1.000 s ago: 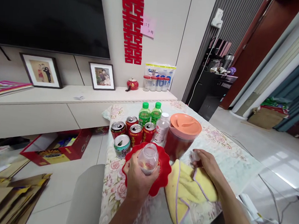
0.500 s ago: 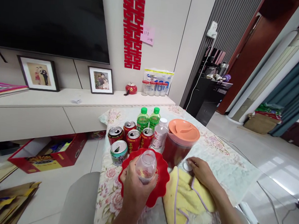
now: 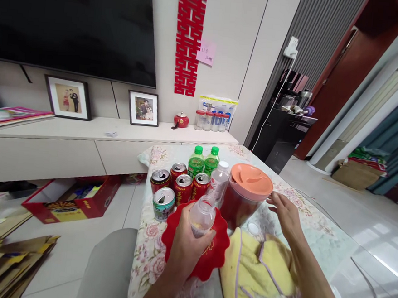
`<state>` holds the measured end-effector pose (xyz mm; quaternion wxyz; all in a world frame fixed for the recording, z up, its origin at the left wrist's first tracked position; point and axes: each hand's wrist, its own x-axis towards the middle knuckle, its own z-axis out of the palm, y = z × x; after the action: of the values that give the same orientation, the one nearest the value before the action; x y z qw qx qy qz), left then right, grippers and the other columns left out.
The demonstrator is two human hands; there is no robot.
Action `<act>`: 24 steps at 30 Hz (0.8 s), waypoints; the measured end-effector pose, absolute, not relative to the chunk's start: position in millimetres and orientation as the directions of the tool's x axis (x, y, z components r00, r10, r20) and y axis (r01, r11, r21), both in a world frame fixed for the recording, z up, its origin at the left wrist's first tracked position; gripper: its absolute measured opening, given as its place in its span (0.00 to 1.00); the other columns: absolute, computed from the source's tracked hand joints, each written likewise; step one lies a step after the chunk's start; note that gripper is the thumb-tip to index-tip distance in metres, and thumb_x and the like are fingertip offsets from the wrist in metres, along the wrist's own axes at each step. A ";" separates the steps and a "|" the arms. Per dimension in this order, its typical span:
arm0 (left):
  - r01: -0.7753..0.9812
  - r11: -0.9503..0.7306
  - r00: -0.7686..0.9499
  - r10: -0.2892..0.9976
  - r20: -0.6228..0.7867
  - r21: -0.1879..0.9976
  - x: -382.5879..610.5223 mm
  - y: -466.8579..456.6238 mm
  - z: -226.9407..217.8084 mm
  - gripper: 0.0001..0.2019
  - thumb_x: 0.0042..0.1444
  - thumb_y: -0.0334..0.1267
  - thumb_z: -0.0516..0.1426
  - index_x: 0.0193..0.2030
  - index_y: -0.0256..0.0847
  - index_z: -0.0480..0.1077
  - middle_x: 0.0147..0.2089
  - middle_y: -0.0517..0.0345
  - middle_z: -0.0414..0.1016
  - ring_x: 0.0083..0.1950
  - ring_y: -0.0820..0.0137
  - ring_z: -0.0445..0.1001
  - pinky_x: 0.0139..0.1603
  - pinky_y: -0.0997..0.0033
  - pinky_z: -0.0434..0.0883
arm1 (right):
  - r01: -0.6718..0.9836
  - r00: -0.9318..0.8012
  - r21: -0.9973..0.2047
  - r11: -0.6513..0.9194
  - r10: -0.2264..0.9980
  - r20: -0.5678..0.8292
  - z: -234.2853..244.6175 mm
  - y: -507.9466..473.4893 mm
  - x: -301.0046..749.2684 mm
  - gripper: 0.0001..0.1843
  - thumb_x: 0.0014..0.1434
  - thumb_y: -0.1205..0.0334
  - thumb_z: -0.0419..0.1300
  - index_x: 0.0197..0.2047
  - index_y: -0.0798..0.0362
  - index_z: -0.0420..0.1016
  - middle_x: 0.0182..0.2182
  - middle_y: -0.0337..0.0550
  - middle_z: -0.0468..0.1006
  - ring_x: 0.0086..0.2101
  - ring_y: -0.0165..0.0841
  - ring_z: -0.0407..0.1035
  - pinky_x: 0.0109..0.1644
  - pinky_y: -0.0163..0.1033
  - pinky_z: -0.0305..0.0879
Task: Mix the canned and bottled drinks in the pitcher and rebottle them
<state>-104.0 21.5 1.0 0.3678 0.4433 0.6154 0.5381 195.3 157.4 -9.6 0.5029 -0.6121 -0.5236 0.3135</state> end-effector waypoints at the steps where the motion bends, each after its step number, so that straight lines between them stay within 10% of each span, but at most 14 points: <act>1: 0.144 0.018 -0.306 0.952 0.028 0.989 -106.1 24.6 2.5 0.35 0.45 0.44 0.65 0.61 0.44 0.65 0.55 0.49 0.79 0.55 0.54 0.80 0.59 0.53 0.75 | 0.265 0.262 -0.961 0.075 0.954 0.146 -6.1 160.5 193.0 0.32 0.63 0.33 0.61 0.53 0.53 0.79 0.51 0.54 0.83 0.49 0.45 0.78 0.49 0.48 0.76; 11: 0.236 -0.051 0.063 0.997 0.038 0.971 -141.4 59.0 17.6 0.35 0.43 0.32 0.64 0.61 0.42 0.63 0.59 0.48 0.76 0.61 0.54 0.76 0.64 0.56 0.70 | -0.052 0.198 -0.973 0.224 0.958 0.210 -3.5 184.0 168.1 0.28 0.70 0.35 0.58 0.44 0.54 0.78 0.40 0.44 0.82 0.38 0.34 0.77 0.45 0.45 0.76; 24: 0.029 -0.050 0.088 0.995 0.048 0.998 -160.2 43.1 1.3 0.34 0.44 0.33 0.67 0.61 0.46 0.68 0.60 0.52 0.78 0.60 0.54 0.77 0.63 0.59 0.71 | 0.049 0.320 -0.980 0.194 0.926 0.200 -5.7 206.9 161.1 0.37 0.54 0.25 0.57 0.49 0.48 0.79 0.49 0.53 0.85 0.54 0.57 0.77 0.57 0.66 0.74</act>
<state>-160.2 43.1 1.3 0.5011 0.5412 0.4730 0.4820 161.1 206.9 -5.7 0.6187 -0.5267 -0.4629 0.3542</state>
